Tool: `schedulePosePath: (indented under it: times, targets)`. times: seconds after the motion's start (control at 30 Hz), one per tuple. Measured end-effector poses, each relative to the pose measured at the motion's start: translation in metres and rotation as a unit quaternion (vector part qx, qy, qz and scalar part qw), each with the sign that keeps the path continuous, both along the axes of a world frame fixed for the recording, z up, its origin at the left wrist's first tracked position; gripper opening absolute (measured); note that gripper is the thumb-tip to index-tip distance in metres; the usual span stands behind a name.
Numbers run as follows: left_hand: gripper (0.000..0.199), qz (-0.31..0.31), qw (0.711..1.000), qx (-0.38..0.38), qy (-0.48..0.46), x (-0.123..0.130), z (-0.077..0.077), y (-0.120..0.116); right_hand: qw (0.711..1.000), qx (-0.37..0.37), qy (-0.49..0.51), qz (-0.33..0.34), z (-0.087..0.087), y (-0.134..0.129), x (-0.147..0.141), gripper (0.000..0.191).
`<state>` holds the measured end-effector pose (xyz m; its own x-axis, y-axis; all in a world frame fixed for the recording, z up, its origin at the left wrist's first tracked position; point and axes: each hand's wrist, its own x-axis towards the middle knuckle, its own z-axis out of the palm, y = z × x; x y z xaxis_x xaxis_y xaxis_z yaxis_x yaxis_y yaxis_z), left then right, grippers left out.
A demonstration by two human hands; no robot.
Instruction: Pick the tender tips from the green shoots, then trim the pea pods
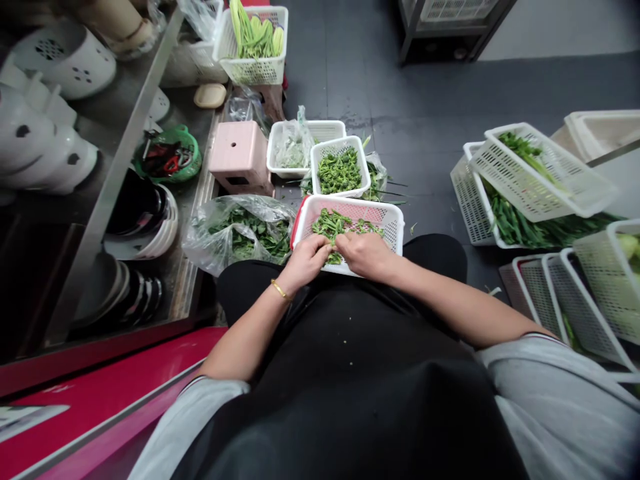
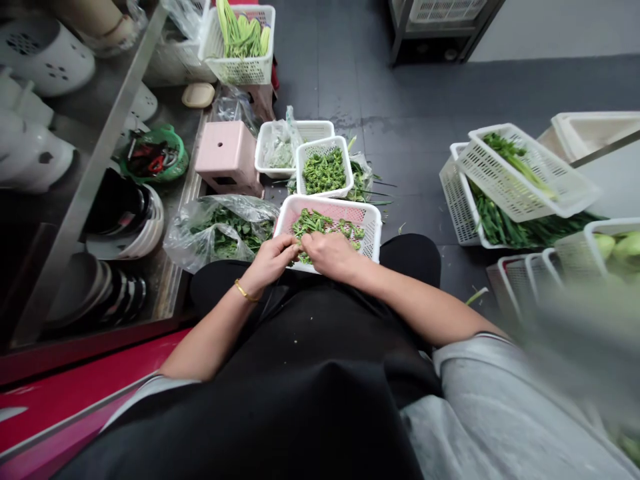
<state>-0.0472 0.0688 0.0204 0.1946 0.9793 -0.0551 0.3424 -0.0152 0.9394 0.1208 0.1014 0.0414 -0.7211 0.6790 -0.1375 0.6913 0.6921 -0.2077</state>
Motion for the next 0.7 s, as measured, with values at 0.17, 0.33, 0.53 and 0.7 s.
schedulePosePath:
  times: [0.17, 0.33, 0.53, 0.7]
  targets:
    - [0.022, 0.172, 0.965, -0.053, -0.190, 0.015, -0.013, 0.004, 1.000, -0.007, 0.011, -0.027, -0.010, -0.031, -0.029, 0.031]
    - [0.019, 0.219, 0.899, -0.114, -0.363, -0.024, -0.001, 0.013, 0.985, -0.144, 0.089, 0.040, -0.011, -0.018, 0.014, 0.030]
    - [0.022, 0.186, 0.840, -0.162, -0.483, -0.062, 0.001, 0.010, 0.969, -0.221, 0.072, -0.082, -0.030, 0.025, 0.072, 0.028]
    - [0.012, 0.181, 0.853, -0.140, -0.469, -0.039, -0.001, 0.010, 0.982, -0.112, -0.066, -0.135, -0.080, 0.037, 0.035, 0.028]
